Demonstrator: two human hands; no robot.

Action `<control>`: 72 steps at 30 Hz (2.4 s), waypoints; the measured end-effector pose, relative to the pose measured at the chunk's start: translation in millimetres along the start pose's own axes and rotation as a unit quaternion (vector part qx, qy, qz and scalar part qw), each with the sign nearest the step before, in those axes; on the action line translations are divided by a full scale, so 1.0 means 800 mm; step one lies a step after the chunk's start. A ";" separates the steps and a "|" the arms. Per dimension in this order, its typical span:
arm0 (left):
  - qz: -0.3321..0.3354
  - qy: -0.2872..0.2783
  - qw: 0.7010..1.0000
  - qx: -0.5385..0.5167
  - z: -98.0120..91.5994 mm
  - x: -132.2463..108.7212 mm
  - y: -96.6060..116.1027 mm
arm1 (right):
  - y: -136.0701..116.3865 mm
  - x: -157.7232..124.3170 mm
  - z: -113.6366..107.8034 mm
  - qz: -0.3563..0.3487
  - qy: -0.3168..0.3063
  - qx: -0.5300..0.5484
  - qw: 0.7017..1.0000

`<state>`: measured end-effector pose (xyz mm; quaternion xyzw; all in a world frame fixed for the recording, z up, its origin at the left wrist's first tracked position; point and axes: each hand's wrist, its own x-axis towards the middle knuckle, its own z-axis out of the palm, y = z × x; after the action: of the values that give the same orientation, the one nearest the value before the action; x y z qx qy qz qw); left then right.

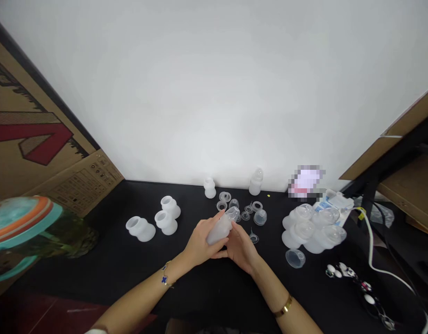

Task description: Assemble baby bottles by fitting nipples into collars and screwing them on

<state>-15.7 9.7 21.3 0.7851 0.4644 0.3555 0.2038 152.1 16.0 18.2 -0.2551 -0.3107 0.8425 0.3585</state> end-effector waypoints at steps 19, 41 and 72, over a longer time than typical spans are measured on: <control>0.045 0.003 0.999 0.004 0.004 0.000 -0.005 | 0.007 -0.001 0.001 -0.020 -0.006 0.070 0.997; 0.058 0.016 0.998 0.011 0.006 -0.002 -0.005 | 0.008 0.000 -0.004 -0.015 -0.023 0.109 0.994; 0.063 0.019 0.997 0.037 0.006 -0.005 -0.005 | 0.002 -0.002 0.000 -0.011 0.005 0.122 0.992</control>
<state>-15.3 7.7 13.9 0.8130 0.4303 0.3651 0.1433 152.1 13.9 17.5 -0.2101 -0.2062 0.8689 0.3979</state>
